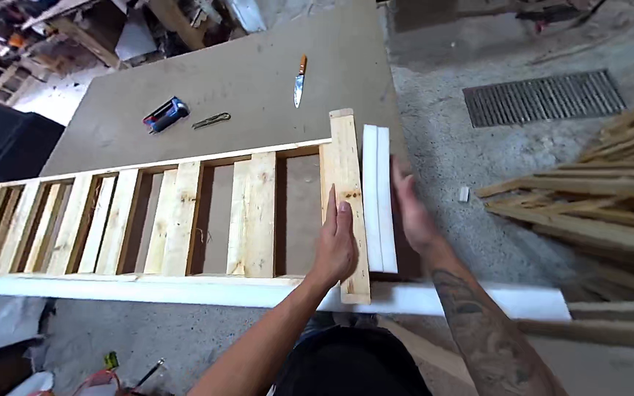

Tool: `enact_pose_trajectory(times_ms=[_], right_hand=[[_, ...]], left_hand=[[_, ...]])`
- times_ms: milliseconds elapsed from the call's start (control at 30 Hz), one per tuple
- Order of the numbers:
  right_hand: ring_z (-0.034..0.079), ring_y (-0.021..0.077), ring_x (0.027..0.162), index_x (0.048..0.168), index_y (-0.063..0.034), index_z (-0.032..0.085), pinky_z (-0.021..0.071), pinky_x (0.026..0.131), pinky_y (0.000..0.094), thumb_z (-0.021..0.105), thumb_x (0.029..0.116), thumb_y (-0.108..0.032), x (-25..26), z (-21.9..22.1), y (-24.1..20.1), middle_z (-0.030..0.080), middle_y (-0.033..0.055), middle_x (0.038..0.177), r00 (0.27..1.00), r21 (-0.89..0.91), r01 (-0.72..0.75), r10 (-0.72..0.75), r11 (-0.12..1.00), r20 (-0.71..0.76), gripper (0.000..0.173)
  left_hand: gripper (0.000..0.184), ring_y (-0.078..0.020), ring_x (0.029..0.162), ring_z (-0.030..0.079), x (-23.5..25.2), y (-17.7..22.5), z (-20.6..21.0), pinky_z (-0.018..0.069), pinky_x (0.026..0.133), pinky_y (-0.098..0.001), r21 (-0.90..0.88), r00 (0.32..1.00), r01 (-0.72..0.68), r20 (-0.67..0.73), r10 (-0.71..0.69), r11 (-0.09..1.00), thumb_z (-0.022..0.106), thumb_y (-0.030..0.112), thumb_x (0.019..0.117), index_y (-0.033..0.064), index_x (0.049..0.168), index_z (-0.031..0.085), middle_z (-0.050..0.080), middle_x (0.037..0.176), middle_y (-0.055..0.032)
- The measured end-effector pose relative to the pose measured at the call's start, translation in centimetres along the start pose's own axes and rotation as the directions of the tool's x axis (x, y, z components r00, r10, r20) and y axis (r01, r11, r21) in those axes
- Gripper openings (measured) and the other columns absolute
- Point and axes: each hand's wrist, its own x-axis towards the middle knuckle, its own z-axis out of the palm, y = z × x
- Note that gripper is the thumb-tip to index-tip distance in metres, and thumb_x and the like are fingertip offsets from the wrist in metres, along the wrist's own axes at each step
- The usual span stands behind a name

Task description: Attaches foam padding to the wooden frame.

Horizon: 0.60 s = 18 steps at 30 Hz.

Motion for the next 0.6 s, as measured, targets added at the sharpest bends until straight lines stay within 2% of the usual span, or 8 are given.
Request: enact_pose_trajectory(times_ms=[100, 200, 267, 300, 400, 467, 500, 600], right_hand=[[0.045, 0.0109, 0.144, 0.16, -0.0177, 0.036, 0.0372, 0.122, 0.0425, 0.013, 0.1063, -0.063, 5.6, 1.1, -0.2, 0.048, 0.0013, 0.158, 0.981, 0.086, -0.008, 0.024, 0.996, -0.192, 0.074], [0.035, 0.0099, 0.151, 0.166, -0.0195, 0.021, 0.0307, 0.126, 0.0414, 0.013, 0.1064, -0.064, 8.1, -0.1, -0.4, 0.035, -0.0011, 0.167, 0.998, -0.017, -0.067, 0.067, 0.998, -0.017, 0.074], [0.029, 0.012, 0.154, 0.166, -0.014, 0.02, 0.0238, 0.128, 0.0416, 0.013, 0.1085, -0.058, 10.1, -0.4, -0.4, 0.028, 0.003, 0.169, 0.998, -0.116, -0.034, 0.028, 0.993, -0.053, 0.073], [0.035, 0.0118, 0.151, 0.165, -0.0133, 0.024, 0.0287, 0.126, 0.0396, 0.015, 0.1103, -0.052, 10.7, 0.7, -0.3, 0.034, 0.0053, 0.167, 0.995, -0.182, -0.036, 0.019, 0.983, -0.095, 0.068], [0.028, 0.0114, 0.154, 0.167, -0.0253, 0.017, 0.0266, 0.127, 0.0452, 0.018, 0.1074, -0.062, 10.5, -0.2, -0.7, 0.025, -0.0006, 0.17, 0.988, -0.238, -0.151, 0.149, 0.959, -0.029, 0.07], [0.034, 0.017, 0.152, 0.165, -0.0253, 0.026, 0.0299, 0.123, 0.054, 0.017, 0.1046, -0.068, 10.9, -0.5, -1.9, 0.035, 0.0017, 0.166, 0.981, -0.187, -0.188, 0.173, 0.964, -0.093, 0.075], [0.051, 0.0187, 0.14, 0.158, -0.0214, 0.041, 0.0437, 0.115, 0.053, 0.015, 0.1046, -0.068, 11.4, 0.8, -1.9, 0.053, 0.0057, 0.153, 0.971, -0.243, -0.197, 0.155, 0.95, -0.182, 0.075], [0.051, 0.0238, 0.14, 0.163, -0.0274, 0.032, 0.0423, 0.113, 0.0583, 0.017, 0.1065, -0.065, 11.2, 1.9, -2.7, 0.05, 0.0065, 0.156, 0.951, -0.475, -0.308, 0.268, 0.824, -0.153, 0.069]], left_hand=[[0.062, -0.0207, 0.133, 0.058, 0.2, -0.3, 0.2, 0.0507, 0.108, -0.0532, -0.006, 1.0, 0.013, -0.005, -0.013, 1.0, 0.028, 0.059, 0.1079, 0.0406, 0.165, 0.012, 0.053, 0.153, -0.0033], [0.062, -0.0202, 0.128, 0.062, 0.7, -0.2, -0.1, 0.0522, 0.106, -0.0514, 0.016, 1.0, 0.031, -0.003, -0.031, 0.999, 0.029, 0.058, 0.1083, 0.0381, 0.165, 0.014, 0.059, 0.146, -0.006], [0.062, -0.0201, 0.128, 0.062, 1.2, 0.1, -0.2, 0.051, 0.108, -0.0506, 0.03, 0.999, 0.051, -0.007, -0.051, 0.998, 0.028, 0.056, 0.109, 0.0354, 0.166, 0.013, 0.06, 0.144, -0.0074], [0.063, -0.0207, 0.125, 0.064, 1.2, 0.2, -0.1, 0.0516, 0.106, -0.0506, 0.036, 0.998, 0.059, -0.012, -0.059, 0.998, 0.029, 0.055, 0.1091, 0.034, 0.166, 0.013, 0.062, 0.142, -0.0086], [0.065, -0.0237, 0.118, 0.067, 0.9, 0.5, -0.2, 0.054, 0.102, -0.0527, 0.11, 0.998, 0.063, 0.014, -0.065, 0.992, 0.028, 0.055, 0.1091, 0.0315, 0.167, 0.009, 0.065, 0.136, -0.0119], [0.064, -0.0265, 0.113, 0.069, 1.5, 1.3, -0.3, 0.0554, 0.099, -0.0552, 0.144, 0.998, 0.058, 0.012, -0.061, 0.988, 0.026, 0.053, 0.1098, 0.0297, 0.167, 0.008, 0.067, 0.13, -0.0144], [0.064, -0.0271, 0.113, 0.069, 1.6, 1.3, 0.0, 0.0554, 0.099, -0.0552, 0.127, 0.998, 0.058, -0.003, -0.058, 0.99, 0.026, 0.052, 0.1101, 0.028, 0.167, 0.009, 0.067, 0.129, -0.0153], [0.065, -0.0243, 0.126, 0.063, 1.7, 0.8, -0.1, 0.0526, 0.106, -0.0508, 0.062, 1.0, 0.007, -0.001, -0.007, 0.998, 0.028, 0.049, 0.1108, 0.0215, 0.167, 0.01, 0.054, 0.15, -0.0143]])
